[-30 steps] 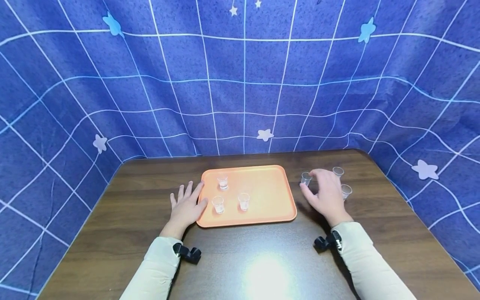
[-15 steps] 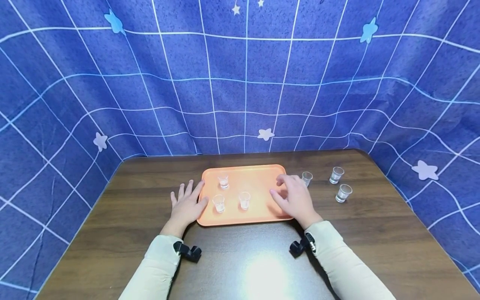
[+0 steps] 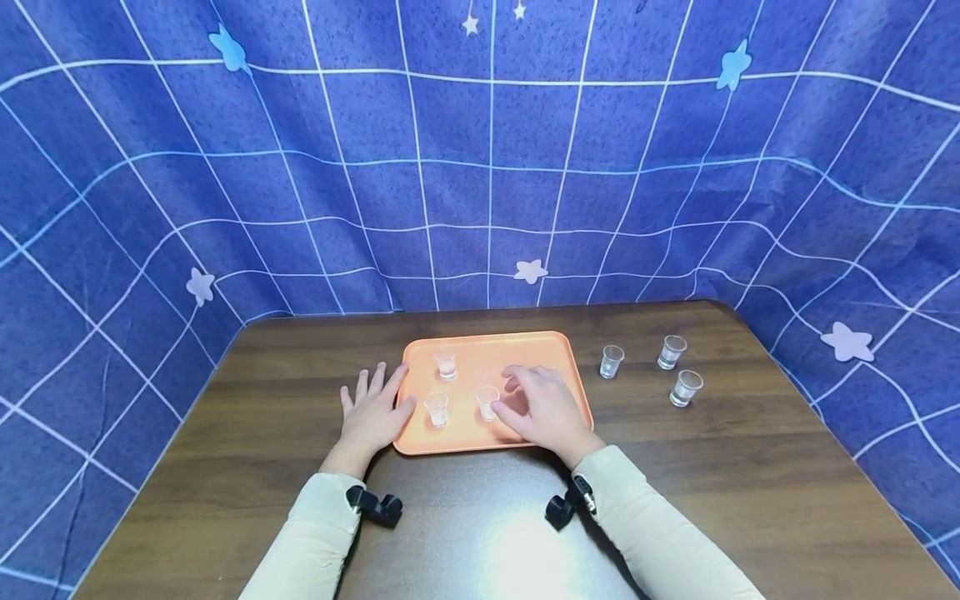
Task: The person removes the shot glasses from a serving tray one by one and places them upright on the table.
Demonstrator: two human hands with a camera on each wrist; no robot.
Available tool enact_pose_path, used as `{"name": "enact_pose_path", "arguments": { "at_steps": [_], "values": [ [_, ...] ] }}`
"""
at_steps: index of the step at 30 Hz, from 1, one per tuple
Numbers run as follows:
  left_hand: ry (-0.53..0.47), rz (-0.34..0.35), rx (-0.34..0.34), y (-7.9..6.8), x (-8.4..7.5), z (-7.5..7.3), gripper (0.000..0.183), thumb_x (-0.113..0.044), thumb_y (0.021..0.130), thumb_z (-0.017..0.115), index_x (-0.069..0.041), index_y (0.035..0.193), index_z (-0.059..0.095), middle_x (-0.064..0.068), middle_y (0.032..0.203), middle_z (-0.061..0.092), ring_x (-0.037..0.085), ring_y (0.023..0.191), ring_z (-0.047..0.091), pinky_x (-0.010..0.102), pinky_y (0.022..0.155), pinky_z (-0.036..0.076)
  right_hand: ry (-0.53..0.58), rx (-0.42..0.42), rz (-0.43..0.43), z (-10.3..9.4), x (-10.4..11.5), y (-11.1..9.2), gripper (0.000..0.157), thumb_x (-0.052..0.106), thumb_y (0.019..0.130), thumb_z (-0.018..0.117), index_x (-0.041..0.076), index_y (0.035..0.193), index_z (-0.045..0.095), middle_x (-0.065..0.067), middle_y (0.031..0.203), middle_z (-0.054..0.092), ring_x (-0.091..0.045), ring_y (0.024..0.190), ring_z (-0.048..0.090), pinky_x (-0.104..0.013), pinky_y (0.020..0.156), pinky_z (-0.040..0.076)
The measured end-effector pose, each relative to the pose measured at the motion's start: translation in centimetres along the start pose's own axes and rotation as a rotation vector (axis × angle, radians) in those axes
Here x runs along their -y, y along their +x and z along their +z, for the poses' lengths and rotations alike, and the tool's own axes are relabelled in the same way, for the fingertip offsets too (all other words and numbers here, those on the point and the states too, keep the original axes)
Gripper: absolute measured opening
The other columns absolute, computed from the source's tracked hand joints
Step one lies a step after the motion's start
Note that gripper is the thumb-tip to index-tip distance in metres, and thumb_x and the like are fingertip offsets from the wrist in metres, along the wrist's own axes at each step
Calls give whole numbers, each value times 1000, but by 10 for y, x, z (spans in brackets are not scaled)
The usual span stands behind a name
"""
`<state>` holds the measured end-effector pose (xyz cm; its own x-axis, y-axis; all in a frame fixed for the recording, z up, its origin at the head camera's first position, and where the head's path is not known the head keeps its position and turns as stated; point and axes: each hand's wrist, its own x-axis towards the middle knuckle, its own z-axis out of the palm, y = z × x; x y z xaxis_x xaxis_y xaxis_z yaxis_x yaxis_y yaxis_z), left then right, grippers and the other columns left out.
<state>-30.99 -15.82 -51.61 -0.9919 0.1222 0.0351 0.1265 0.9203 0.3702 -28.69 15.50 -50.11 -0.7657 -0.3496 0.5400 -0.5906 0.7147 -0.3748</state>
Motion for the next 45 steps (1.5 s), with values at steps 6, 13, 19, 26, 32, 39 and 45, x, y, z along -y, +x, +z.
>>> {"name": "enact_pose_path", "arguments": {
  "at_steps": [6,13,19,26,32,39,45],
  "values": [
    [1,-3,-2,0,-1,2,67,-48,101,46,-25,161,28,21,166,17,49,152,3,73,113,-7,0,38,-16,7,9,1,54,51,87,71,13,125,63,8,90,67,-17,90,62,-42,96,45],
    [-5,-1,4,-1,-1,1,67,-48,101,47,-25,161,28,22,166,16,49,152,2,74,112,-8,-22,37,-40,11,11,3,43,47,89,71,15,116,65,10,84,63,-15,83,60,-38,89,47],
    [-17,-4,8,-1,2,-1,67,-50,101,45,-26,161,27,22,166,15,50,151,1,74,112,-8,-49,66,-43,14,12,6,35,47,89,70,18,108,65,12,79,59,-11,77,55,-34,81,46],
    [-13,-11,17,-2,2,0,67,-50,101,45,-26,161,27,22,167,15,50,152,0,74,112,-8,-37,78,-35,13,9,5,31,46,89,70,19,102,65,10,75,56,-11,73,52,-33,75,45],
    [-6,-7,20,1,1,1,68,-51,101,44,-26,162,26,22,167,14,49,152,-1,73,112,-9,-33,51,-10,8,-1,2,30,44,87,71,18,101,65,10,75,56,-12,73,53,-33,74,45],
    [0,-11,19,2,3,5,68,-51,101,44,-27,162,26,21,167,14,48,152,-1,73,112,-10,-3,62,50,-3,-11,-1,30,43,87,71,17,102,66,8,78,59,-12,76,55,-33,73,46],
    [-5,-14,21,1,3,3,68,-50,101,45,-27,162,26,21,167,14,48,152,-1,73,112,-10,31,59,83,-13,-20,-3,29,40,86,73,17,102,67,5,84,64,-15,80,58,-33,75,48]
  ]
}}
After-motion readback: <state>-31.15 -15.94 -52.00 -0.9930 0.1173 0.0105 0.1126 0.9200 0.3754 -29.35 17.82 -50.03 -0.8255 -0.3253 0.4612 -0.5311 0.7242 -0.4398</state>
